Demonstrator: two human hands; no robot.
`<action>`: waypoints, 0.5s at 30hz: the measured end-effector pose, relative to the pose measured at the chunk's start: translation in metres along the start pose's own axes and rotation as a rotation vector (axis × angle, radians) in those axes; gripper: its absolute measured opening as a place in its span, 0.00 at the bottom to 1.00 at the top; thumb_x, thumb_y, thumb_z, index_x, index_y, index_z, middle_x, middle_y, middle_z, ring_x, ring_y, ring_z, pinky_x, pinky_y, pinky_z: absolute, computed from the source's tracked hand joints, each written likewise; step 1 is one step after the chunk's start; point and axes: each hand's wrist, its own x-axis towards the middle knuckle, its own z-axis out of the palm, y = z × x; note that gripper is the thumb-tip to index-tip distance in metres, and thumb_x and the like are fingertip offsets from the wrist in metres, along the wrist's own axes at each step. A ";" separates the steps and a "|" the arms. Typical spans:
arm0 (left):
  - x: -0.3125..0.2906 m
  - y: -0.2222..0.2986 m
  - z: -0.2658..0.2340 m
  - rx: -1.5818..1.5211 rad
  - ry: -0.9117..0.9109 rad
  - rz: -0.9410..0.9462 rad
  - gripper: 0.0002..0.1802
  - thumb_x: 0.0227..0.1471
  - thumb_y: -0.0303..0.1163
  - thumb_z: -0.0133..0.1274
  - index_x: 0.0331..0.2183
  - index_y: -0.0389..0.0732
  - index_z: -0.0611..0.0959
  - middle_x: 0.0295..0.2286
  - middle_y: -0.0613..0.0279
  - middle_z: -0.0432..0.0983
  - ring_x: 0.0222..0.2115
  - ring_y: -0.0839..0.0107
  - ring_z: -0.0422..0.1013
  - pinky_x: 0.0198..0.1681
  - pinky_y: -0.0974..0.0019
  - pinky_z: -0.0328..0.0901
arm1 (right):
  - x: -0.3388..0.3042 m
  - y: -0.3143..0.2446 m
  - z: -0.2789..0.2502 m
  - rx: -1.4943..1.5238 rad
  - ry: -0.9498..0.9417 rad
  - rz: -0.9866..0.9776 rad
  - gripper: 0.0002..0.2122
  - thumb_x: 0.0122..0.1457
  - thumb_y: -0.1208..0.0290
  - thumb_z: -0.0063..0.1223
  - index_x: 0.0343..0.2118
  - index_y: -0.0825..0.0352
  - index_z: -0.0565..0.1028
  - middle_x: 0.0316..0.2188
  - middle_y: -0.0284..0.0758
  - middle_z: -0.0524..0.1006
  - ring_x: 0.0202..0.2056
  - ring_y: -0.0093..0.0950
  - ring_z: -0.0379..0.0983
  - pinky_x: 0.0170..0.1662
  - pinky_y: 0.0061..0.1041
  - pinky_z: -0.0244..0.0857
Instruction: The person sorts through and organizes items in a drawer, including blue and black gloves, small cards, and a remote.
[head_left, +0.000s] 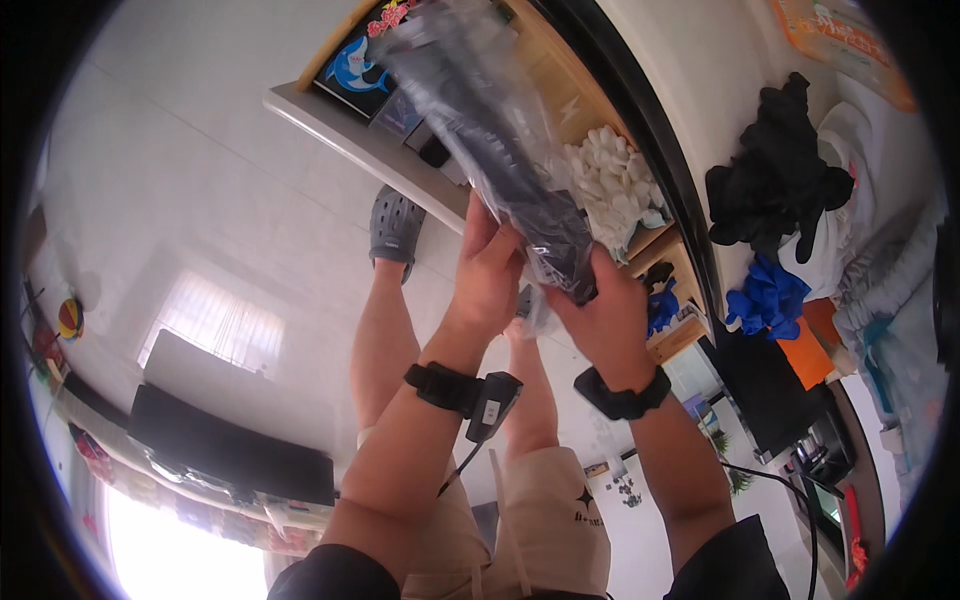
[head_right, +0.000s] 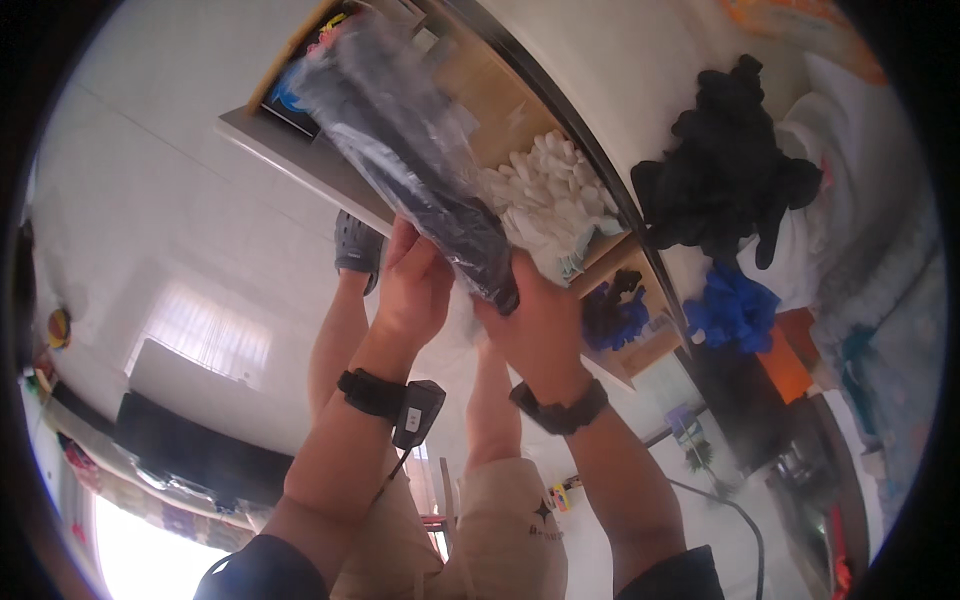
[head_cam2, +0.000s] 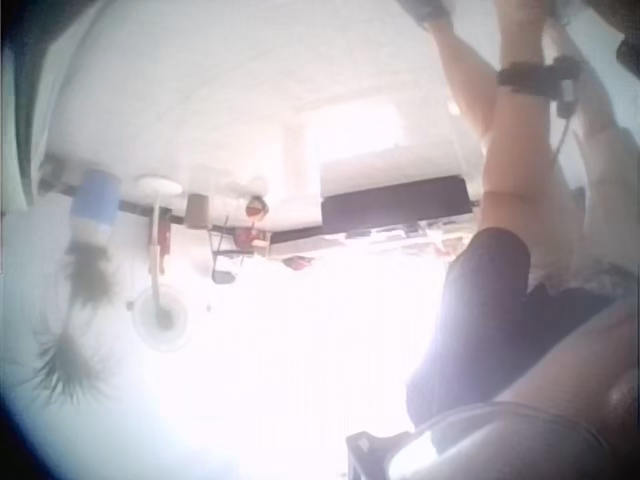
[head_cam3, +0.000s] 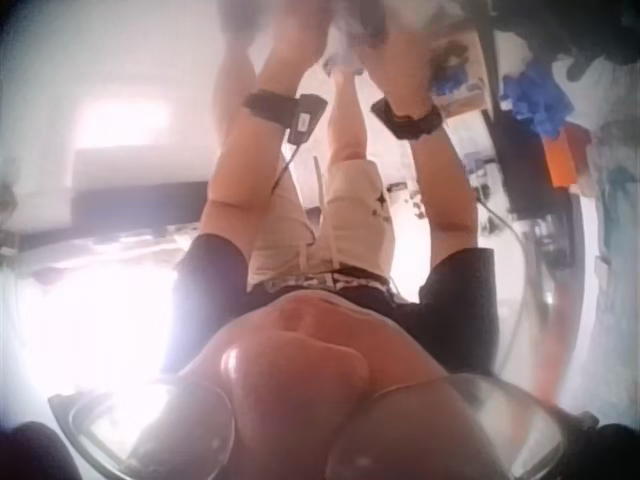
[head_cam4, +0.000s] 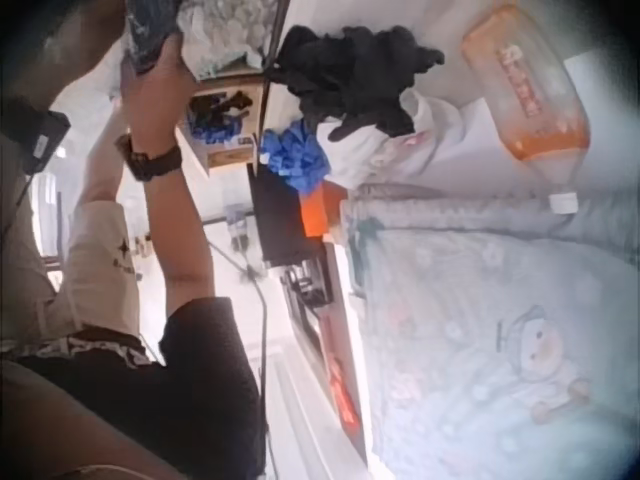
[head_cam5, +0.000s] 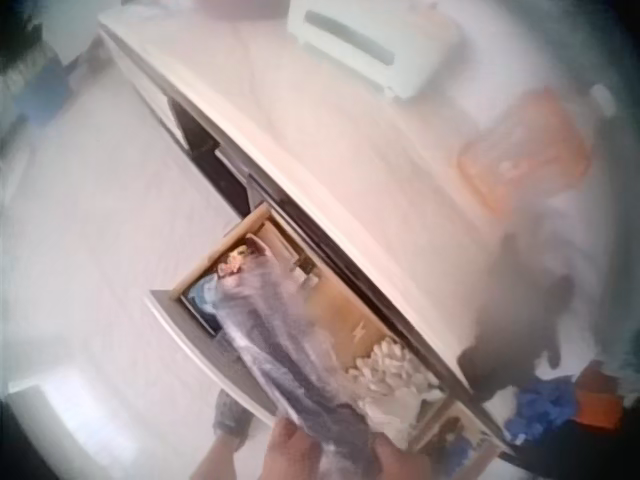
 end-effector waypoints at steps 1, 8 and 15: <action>0.000 0.001 0.004 0.013 -0.007 0.038 0.32 0.55 0.20 0.43 0.61 0.42 0.58 0.52 0.60 0.66 0.50 0.69 0.65 0.54 0.66 0.60 | -0.005 -0.002 0.003 0.212 -0.067 0.087 0.20 0.48 0.68 0.64 0.42 0.68 0.71 0.31 0.43 0.79 0.31 0.41 0.78 0.34 0.31 0.71; 0.000 -0.001 -0.006 0.228 0.052 0.090 0.32 0.53 0.18 0.51 0.58 0.35 0.61 0.47 0.57 0.71 0.46 0.71 0.68 0.51 0.68 0.64 | -0.025 0.006 0.034 0.816 -0.118 0.320 0.20 0.57 0.66 0.59 0.47 0.72 0.68 0.35 0.41 0.78 0.34 0.29 0.75 0.39 0.27 0.69; -0.003 -0.004 -0.013 0.178 0.068 0.024 0.26 0.49 0.14 0.54 0.49 0.35 0.67 0.41 0.58 0.74 0.41 0.69 0.73 0.45 0.66 0.68 | -0.018 0.026 0.040 0.689 -0.180 0.194 0.20 0.65 0.63 0.47 0.54 0.71 0.65 0.44 0.39 0.74 0.44 0.27 0.70 0.49 0.25 0.63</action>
